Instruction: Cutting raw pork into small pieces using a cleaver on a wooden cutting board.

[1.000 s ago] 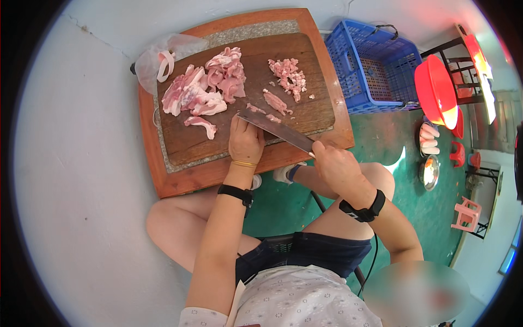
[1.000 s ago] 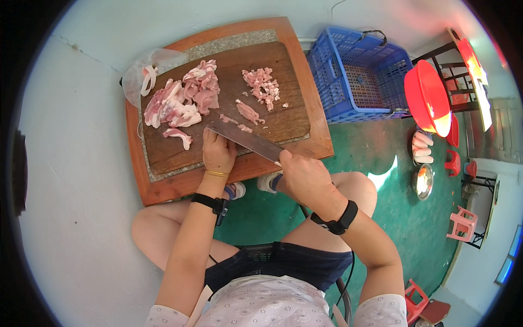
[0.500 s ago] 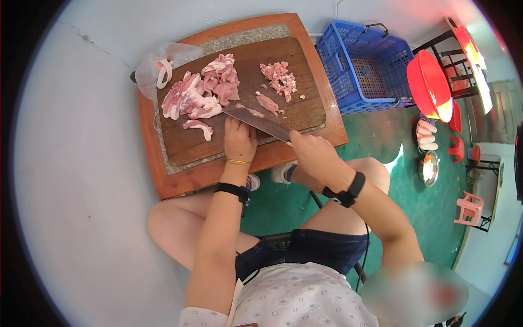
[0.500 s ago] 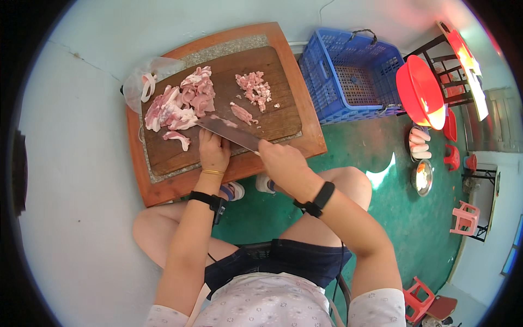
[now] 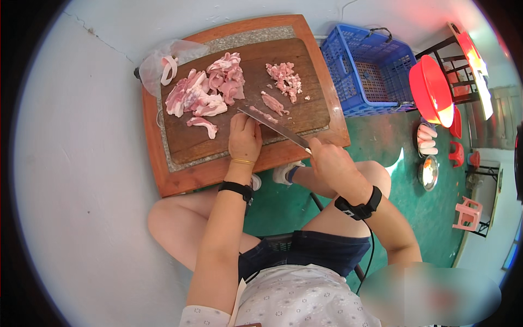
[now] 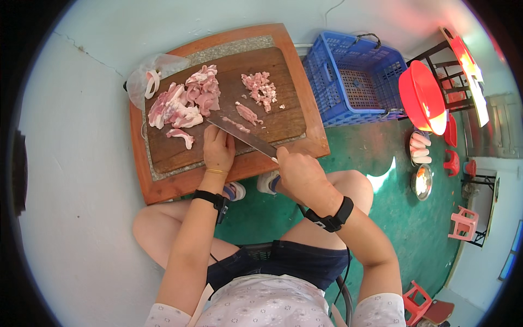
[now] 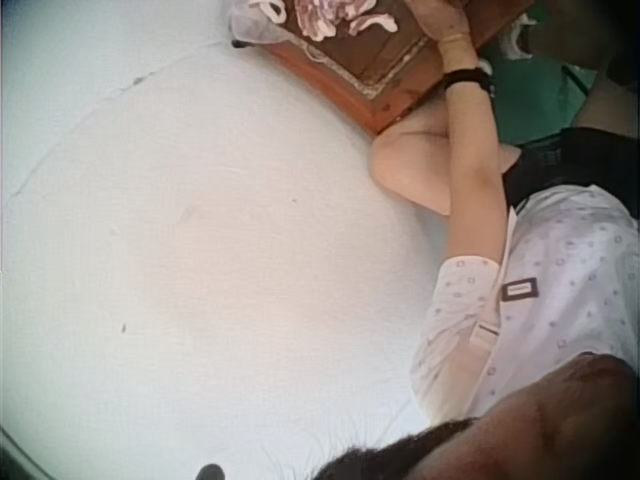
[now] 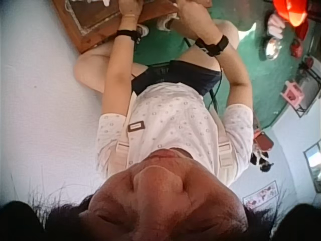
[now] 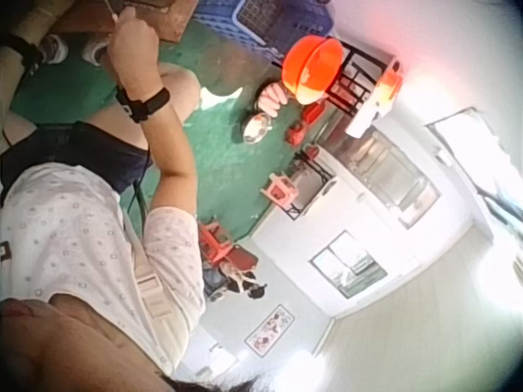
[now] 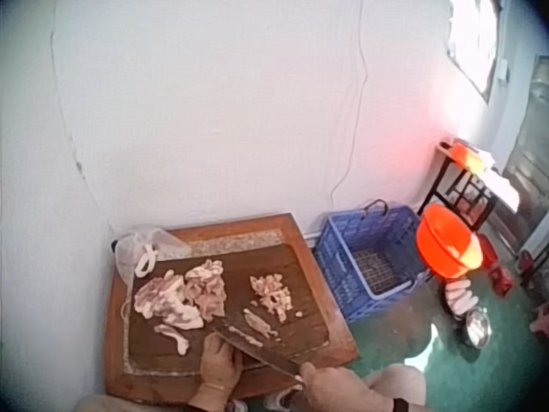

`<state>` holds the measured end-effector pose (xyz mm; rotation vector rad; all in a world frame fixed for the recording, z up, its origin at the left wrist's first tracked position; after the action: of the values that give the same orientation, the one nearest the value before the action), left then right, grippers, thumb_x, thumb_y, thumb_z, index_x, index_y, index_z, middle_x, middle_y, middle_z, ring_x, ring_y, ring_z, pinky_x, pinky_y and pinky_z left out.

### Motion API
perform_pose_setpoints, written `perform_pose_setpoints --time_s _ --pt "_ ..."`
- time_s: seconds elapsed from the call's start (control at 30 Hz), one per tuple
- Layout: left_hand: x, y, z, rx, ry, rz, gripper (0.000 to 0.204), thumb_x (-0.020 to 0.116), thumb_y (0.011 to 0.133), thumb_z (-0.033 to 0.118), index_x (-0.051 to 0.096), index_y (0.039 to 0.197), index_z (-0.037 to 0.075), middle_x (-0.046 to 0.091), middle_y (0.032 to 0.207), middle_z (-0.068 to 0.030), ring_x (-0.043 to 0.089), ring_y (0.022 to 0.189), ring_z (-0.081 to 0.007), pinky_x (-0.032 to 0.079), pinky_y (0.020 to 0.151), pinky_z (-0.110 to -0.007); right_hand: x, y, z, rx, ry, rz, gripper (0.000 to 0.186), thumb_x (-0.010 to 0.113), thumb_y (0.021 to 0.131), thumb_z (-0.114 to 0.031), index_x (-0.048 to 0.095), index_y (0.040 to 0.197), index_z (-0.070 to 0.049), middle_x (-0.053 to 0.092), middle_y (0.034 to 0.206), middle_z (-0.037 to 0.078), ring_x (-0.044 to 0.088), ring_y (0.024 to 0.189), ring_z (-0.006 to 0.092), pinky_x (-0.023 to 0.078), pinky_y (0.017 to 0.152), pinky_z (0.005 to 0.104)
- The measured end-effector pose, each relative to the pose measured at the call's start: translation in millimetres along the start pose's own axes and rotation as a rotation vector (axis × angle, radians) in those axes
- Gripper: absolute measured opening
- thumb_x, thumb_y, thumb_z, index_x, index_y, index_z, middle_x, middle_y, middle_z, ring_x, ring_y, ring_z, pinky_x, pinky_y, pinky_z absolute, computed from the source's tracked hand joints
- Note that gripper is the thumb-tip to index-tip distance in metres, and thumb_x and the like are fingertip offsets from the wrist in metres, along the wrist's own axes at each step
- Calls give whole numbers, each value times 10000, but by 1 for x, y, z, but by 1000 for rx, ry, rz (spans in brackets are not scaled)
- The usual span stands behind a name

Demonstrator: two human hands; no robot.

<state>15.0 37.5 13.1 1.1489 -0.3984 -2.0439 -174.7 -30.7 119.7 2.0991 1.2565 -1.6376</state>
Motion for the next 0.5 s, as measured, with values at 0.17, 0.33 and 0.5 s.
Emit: perform_pose_setpoints --time_s 0.17,0.33,0.5 --pt "2 0 1 17 11 -16 244 614 699 -41 617 940 -2 583 1021 -171 539 945 -380 462 820 -433 -1 6 -1 -58 -107 -43 147 550 791 -54 468 893 10 629 712 222 635 698 402 506 633 483" --pt "1 0 -2 0 17 -67 287 606 700 -31 620 986 -3 579 1061 -173 521 1037 -384 455 890 -435 5 13 -6 -82 -104 -45 132 548 794 -51 471 887 4 636 711 209 646 693 398 522 617 460" --pt "-3 8 6 51 30 -39 306 607 700 -31 625 1004 2 581 1082 -156 523 1046 -372 452 899 -432 21 42 -22 -138 -111 87 100 546 817 -53 477 868 -1 641 708 203 662 697 373 543 590 426"
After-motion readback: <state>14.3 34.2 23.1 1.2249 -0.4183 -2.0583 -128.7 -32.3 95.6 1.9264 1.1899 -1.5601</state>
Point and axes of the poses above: each hand's wrist, its own y-axis towards the middle knuckle, its own x-axis out of the palm, z = x × y, the point moved 2 cm from there along y, towards the middle knuckle
